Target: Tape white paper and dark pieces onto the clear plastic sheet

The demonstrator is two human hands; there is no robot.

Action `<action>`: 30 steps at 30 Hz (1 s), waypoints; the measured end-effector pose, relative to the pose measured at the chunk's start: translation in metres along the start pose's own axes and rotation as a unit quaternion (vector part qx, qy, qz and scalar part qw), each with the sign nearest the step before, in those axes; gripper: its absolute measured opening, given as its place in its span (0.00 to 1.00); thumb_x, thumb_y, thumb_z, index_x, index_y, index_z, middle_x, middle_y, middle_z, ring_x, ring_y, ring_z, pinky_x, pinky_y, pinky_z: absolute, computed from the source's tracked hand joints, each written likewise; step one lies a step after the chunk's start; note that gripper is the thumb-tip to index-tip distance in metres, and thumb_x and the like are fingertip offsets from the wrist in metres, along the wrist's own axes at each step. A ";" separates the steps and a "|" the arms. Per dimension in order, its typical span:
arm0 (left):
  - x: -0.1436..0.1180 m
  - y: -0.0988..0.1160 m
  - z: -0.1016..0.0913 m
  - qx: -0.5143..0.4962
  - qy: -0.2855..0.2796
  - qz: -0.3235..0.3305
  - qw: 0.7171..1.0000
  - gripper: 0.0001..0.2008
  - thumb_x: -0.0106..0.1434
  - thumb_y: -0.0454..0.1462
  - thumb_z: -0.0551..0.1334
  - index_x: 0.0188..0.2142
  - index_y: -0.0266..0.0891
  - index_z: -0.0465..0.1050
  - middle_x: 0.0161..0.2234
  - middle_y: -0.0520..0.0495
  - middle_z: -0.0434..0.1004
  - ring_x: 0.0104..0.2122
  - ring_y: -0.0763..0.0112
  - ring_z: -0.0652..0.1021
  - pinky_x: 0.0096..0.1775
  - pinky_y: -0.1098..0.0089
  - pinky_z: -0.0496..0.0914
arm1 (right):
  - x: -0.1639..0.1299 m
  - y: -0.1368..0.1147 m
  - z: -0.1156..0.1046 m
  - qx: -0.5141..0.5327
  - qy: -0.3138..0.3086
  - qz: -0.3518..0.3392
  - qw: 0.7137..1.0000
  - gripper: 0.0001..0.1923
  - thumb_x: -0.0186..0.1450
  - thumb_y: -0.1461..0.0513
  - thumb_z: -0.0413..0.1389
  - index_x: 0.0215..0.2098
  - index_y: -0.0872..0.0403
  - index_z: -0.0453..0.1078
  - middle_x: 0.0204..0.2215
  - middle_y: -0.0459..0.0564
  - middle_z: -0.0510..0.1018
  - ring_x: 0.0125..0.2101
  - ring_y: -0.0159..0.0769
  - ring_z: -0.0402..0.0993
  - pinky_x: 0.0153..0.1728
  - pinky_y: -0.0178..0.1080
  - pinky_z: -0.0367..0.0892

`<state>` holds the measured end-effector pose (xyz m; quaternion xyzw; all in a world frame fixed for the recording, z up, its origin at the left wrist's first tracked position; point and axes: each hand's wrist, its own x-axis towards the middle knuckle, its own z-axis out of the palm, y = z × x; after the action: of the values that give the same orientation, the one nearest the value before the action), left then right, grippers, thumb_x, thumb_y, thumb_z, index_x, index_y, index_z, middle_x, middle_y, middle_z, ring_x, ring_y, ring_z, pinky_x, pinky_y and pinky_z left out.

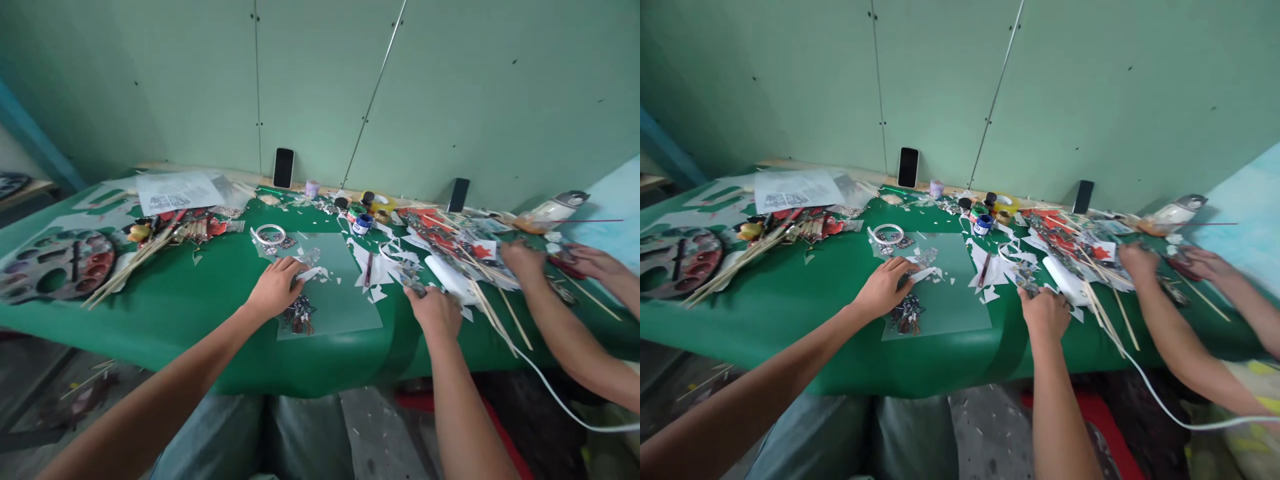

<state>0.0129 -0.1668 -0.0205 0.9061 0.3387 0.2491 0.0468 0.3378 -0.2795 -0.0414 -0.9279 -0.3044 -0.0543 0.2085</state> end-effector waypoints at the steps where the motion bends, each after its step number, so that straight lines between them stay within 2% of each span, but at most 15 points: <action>1: 0.000 0.000 0.000 -0.015 0.010 0.003 1.000 0.12 0.67 0.34 0.53 0.48 0.40 0.70 0.46 0.43 0.74 0.45 0.59 0.74 0.44 0.60 0.69 | 0.005 0.004 0.002 0.017 -0.026 -0.002 1.000 0.25 0.55 0.48 0.59 0.42 0.58 0.76 0.40 0.67 0.78 0.43 0.58 0.73 0.40 0.50 0.66; 3: 0.000 -0.001 -0.001 -0.039 0.022 0.007 0.999 0.12 0.67 0.33 0.53 0.47 0.40 0.70 0.45 0.43 0.73 0.46 0.60 0.74 0.46 0.60 0.70 | 0.010 0.009 0.003 0.062 -0.066 -0.006 0.996 0.21 0.52 0.49 0.61 0.37 0.53 0.76 0.33 0.60 0.80 0.36 0.52 0.76 0.36 0.46 0.67; 5: 0.000 -0.002 -0.003 -0.056 0.026 0.006 0.998 0.11 0.66 0.32 0.53 0.46 0.40 0.70 0.44 0.43 0.73 0.46 0.60 0.73 0.46 0.59 0.70 | 0.011 0.011 0.002 0.096 -0.073 -0.015 0.993 0.18 0.50 0.51 0.62 0.35 0.52 0.76 0.31 0.57 0.80 0.33 0.49 0.76 0.33 0.44 0.67; 10: 0.000 -0.001 -0.004 -0.069 0.027 0.011 0.997 0.11 0.66 0.31 0.53 0.43 0.39 0.71 0.43 0.43 0.74 0.45 0.60 0.73 0.45 0.60 0.70 | 0.009 0.012 -0.003 0.111 -0.059 -0.039 0.991 0.19 0.58 0.52 0.53 0.36 0.58 0.76 0.33 0.64 0.80 0.37 0.54 0.74 0.35 0.46 0.66; 13: 0.001 0.000 -0.004 -0.084 0.030 0.011 0.996 0.11 0.65 0.30 0.53 0.42 0.40 0.71 0.43 0.44 0.74 0.45 0.61 0.74 0.46 0.60 0.70 | 0.011 0.011 -0.005 0.194 -0.046 -0.009 0.980 0.20 0.59 0.53 0.49 0.35 0.59 0.77 0.31 0.62 0.80 0.38 0.52 0.74 0.40 0.47 0.66; 15: 0.001 0.001 -0.004 -0.100 0.037 0.006 0.994 0.11 0.65 0.30 0.53 0.42 0.40 0.71 0.42 0.44 0.75 0.45 0.62 0.74 0.46 0.60 0.70 | 0.010 0.009 -0.007 0.312 -0.022 0.032 0.949 0.21 0.59 0.54 0.49 0.35 0.58 0.78 0.31 0.59 0.80 0.37 0.48 0.74 0.39 0.45 0.67; 18: 0.003 0.009 -0.004 -0.128 0.047 -0.003 0.991 0.10 0.66 0.31 0.52 0.41 0.40 0.71 0.42 0.44 0.75 0.44 0.62 0.74 0.46 0.61 0.70 | -0.003 0.000 -0.019 0.508 0.005 0.080 0.857 0.21 0.54 0.51 0.55 0.36 0.58 0.77 0.30 0.53 0.79 0.29 0.39 0.74 0.28 0.39 0.68; 20: 0.007 0.020 -0.002 -0.146 0.045 0.005 0.988 0.10 0.67 0.31 0.53 0.41 0.40 0.71 0.41 0.45 0.75 0.44 0.63 0.74 0.46 0.62 0.70 | -0.019 -0.009 -0.034 0.585 -0.017 0.066 0.808 0.22 0.49 0.51 0.61 0.37 0.56 0.76 0.25 0.47 0.77 0.21 0.32 0.69 0.19 0.34 0.65; 22: 0.014 0.037 0.000 -0.149 0.025 0.027 0.988 0.10 0.67 0.32 0.53 0.42 0.40 0.72 0.42 0.45 0.76 0.44 0.63 0.74 0.48 0.61 0.69 | -0.038 -0.018 -0.052 0.603 -0.065 0.039 0.794 0.19 0.48 0.52 0.65 0.33 0.55 0.76 0.16 0.40 0.70 0.14 0.27 0.61 0.14 0.32 0.60; 24: 0.025 0.057 0.005 -0.126 -0.016 0.053 0.990 0.10 0.67 0.32 0.54 0.43 0.40 0.72 0.43 0.45 0.76 0.44 0.62 0.74 0.49 0.60 0.68 | -0.056 -0.025 -0.068 0.606 -0.089 0.016 0.790 0.16 0.47 0.53 0.68 0.28 0.55 0.75 0.13 0.39 0.66 0.14 0.27 0.62 0.15 0.33 0.65; 27: 0.049 0.086 0.021 -0.067 -0.090 0.094 0.989 0.12 0.67 0.35 0.55 0.49 0.40 0.71 0.48 0.43 0.74 0.47 0.58 0.73 0.46 0.60 0.69 | -0.077 -0.031 -0.084 0.604 -0.158 -0.004 0.781 0.19 0.48 0.54 0.69 0.33 0.56 0.76 0.17 0.42 0.71 0.18 0.29 0.69 0.21 0.36 0.74; 30: 0.075 0.107 0.042 -0.020 -0.153 0.112 0.982 0.17 0.69 0.38 0.53 0.55 0.41 0.67 0.55 0.42 0.70 0.53 0.57 0.70 0.49 0.59 0.67 | -0.093 -0.036 -0.093 0.596 -0.223 -0.016 0.771 0.24 0.49 0.54 0.70 0.42 0.56 0.77 0.21 0.44 0.75 0.21 0.30 0.72 0.27 0.38 0.77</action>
<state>0.1450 -0.1979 0.0011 0.9646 0.2187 0.1179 0.0882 0.2443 -0.3429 0.0349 -0.5981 -0.3287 0.3436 0.6452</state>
